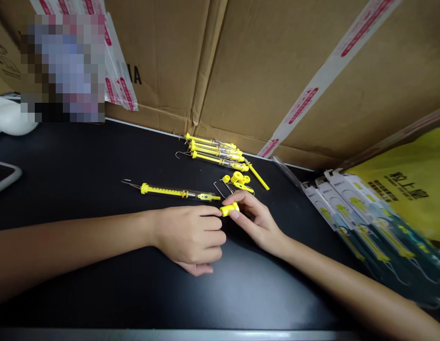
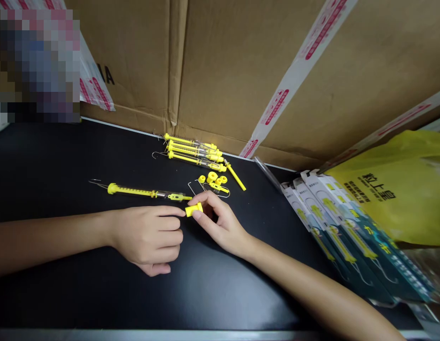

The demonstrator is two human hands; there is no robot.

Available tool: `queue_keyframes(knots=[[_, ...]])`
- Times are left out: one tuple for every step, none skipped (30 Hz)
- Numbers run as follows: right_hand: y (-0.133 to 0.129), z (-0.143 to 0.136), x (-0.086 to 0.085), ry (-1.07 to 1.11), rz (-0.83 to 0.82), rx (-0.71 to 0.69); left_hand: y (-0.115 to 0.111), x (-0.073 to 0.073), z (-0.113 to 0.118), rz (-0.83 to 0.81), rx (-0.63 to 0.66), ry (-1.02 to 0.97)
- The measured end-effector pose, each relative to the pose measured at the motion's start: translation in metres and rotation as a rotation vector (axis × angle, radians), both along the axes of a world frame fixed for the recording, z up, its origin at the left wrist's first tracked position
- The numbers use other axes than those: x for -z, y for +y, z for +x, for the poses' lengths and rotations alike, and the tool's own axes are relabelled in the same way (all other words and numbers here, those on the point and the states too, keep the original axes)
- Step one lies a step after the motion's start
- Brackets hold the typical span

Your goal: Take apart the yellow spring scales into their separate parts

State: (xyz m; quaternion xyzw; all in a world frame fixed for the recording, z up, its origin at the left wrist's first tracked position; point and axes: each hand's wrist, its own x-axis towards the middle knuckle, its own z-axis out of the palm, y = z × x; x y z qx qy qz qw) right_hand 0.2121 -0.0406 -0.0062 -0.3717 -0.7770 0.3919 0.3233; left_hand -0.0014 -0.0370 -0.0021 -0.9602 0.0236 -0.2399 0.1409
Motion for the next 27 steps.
queue_keyframes(knots=[[-0.0002,-0.0002,-0.0002,-0.004,0.004,-0.001,0.0002,0.0,0.0001,-0.003,0.002,0.001],[-0.0004,-0.0005,-0.0003,-0.007,0.006,-0.003,0.0005,0.0001,0.0003,-0.01,0.004,0.004],[-0.0006,-0.0008,-0.0004,-0.011,0.006,-0.007,0.0008,0.0002,0.0004,-0.02,0.005,0.008],[-0.0009,-0.0013,-0.0004,-0.012,0.007,-0.012,0.0011,0.0004,0.0006,-0.032,0.006,0.014],[-0.0012,-0.0018,-0.0004,-0.014,0.007,-0.018,0.0013,0.0006,0.0007,-0.044,0.008,0.02],[-0.0013,-0.0023,-0.0004,-0.016,0.007,-0.023,0.0016,0.0008,0.0007,-0.055,0.009,0.027],[-0.0015,-0.0028,-0.0003,-0.018,0.009,-0.026,0.0017,0.001,0.0008,-0.062,0.01,0.033],[-0.0015,-0.0032,-0.0003,-0.02,0.011,-0.03,0.0017,0.0012,0.0008,-0.067,0.009,0.038],[-0.0014,-0.0035,-0.0002,-0.023,0.013,-0.032,0.0017,0.0013,0.0009,-0.07,0.009,0.041],[-0.0013,-0.0036,-0.0002,-0.026,0.014,-0.034,0.0015,0.0013,0.0009,-0.073,0.01,0.042],[-0.0011,-0.0036,-0.0001,-0.03,0.016,-0.037,0.0013,0.0013,0.0009,-0.074,0.01,0.04],[-0.001,-0.0036,0.0,-0.034,0.018,-0.039,0.0011,0.0012,0.0009,-0.075,0.009,0.039],[-0.0008,-0.0034,0.0,-0.038,0.02,-0.04,0.0008,0.0011,0.001,-0.075,0.008,0.038],[-0.0007,-0.0031,0.0002,-0.04,0.023,-0.039,0.0006,0.0009,0.001,-0.075,0.006,0.039],[-0.0006,-0.0028,0.0003,-0.042,0.027,-0.037,0.0004,0.0008,0.001,-0.074,0.004,0.04],[-0.0006,-0.0025,0.0004,-0.043,0.031,-0.034,0.0003,0.0007,0.001,-0.071,0.002,0.041],[-0.0006,-0.0022,0.0005,-0.043,0.035,-0.028,0.0002,0.0008,0.001,-0.067,0.0,0.041],[-0.0006,-0.0018,0.0005,-0.044,0.037,-0.022,0.0002,0.0009,0.001,-0.062,-0.001,0.04],[-0.0006,-0.0014,0.0006,-0.046,0.039,-0.015,0.0002,0.001,0.0009,-0.056,-0.001,0.036],[-0.0006,-0.001,0.0006,-0.048,0.039,-0.009,0.0001,0.0012,0.0007,-0.051,-0.004,0.032],[-0.0005,-0.0006,0.0006,-0.049,0.041,-0.002,0.0001,0.0013,0.0005,-0.045,-0.007,0.027],[-0.0004,-0.0002,0.0006,-0.048,0.044,0.003,0.0002,0.0014,0.0002,-0.036,-0.01,0.02],[-0.0001,0.0002,0.0006,-0.047,0.048,0.008,0.0003,0.0013,-0.0001,-0.022,-0.014,0.007],[0.0003,0.0005,0.0007,-0.046,0.053,0.013,0.0005,0.0012,-0.0005,-0.003,-0.023,-0.013],[0.0007,0.0008,0.0008,-0.046,0.06,0.019,0.001,0.0009,-0.001,0.018,-0.045,-0.044],[0.001,0.001,0.001,-0.047,0.068,0.024,0.0016,0.0006,-0.0015,0.039,-0.086,-0.08],[0.0013,0.0011,0.0011,-0.051,0.078,0.028,0.0026,0.0004,-0.002,0.052,-0.147,-0.115]])
